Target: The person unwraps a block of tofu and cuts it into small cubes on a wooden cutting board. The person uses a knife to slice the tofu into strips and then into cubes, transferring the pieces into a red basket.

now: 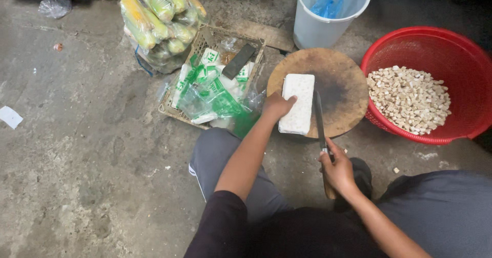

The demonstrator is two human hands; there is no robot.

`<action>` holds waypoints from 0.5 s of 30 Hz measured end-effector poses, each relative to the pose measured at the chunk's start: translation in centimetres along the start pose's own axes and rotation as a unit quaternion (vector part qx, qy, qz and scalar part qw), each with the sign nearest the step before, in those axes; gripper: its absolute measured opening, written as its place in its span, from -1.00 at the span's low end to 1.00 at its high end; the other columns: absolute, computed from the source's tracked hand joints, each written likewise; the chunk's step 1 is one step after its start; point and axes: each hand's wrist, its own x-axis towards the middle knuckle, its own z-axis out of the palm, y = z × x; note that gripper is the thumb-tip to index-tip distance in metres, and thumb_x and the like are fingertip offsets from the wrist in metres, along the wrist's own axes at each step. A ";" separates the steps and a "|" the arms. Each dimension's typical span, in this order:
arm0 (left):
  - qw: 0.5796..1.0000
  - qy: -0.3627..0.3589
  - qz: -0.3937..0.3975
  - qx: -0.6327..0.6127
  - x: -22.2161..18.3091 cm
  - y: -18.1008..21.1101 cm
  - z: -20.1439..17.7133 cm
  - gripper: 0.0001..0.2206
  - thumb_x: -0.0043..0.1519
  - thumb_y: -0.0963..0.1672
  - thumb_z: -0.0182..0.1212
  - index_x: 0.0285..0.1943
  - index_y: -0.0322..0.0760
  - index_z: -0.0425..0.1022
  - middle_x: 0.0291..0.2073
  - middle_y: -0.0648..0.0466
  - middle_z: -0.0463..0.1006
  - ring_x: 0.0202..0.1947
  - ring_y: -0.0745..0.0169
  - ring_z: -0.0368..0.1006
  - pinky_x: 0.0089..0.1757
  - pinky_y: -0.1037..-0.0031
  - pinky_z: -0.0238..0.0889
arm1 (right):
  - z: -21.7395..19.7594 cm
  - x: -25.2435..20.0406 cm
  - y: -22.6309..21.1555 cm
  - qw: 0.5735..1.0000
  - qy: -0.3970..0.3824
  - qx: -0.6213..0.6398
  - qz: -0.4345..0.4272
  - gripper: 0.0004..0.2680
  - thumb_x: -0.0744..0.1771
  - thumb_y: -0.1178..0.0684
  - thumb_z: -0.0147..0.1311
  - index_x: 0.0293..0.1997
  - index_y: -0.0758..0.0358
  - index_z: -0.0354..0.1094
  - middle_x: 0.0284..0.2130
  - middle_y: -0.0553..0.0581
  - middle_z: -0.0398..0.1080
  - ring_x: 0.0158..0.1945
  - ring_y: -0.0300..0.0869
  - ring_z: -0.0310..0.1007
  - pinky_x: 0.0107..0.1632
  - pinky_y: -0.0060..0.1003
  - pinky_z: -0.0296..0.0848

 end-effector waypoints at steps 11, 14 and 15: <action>0.970 -0.048 -0.041 -0.235 -1.0 2.1 2.7 -0.53 0.06 -0.05 0.40 0.09 -0.46 0.52 -0.40 -0.10 0.69 -0.49 0.15 0.65 -0.32 0.36 0.54 | -8.0 7.1 -2.6 0.940 -0.023 -0.289 -0.179 -0.50 0.17 -0.02 0.32 0.24 0.22 0.38 -0.09 0.31 0.50 -0.07 0.11 0.54 0.00 -0.10 0.46; 0.977 0.000 -0.018 -0.213 -1.3 2.2 2.9 -0.47 0.02 -0.08 0.45 0.11 -0.51 0.46 -0.25 -0.17 0.64 -0.44 0.06 0.65 -0.30 0.32 0.53 | -8.8 6.3 -2.7 0.954 -0.024 -0.295 -0.039 -0.56 0.22 -0.17 0.29 0.20 0.11 0.44 -0.13 0.24 0.56 -0.09 0.03 0.61 0.03 -0.12 0.51; 0.978 0.025 -0.008 -0.208 -1.2 2.2 2.9 -0.44 0.00 -0.09 0.48 0.12 -0.53 0.43 -0.18 -0.20 0.62 -0.41 0.03 0.65 -0.29 0.31 0.53 | -8.9 6.0 -2.9 0.964 -0.020 -0.265 -0.001 -0.58 0.26 -0.19 0.22 0.23 0.07 0.42 -0.16 0.23 0.59 -0.12 0.03 0.64 0.00 -0.11 0.53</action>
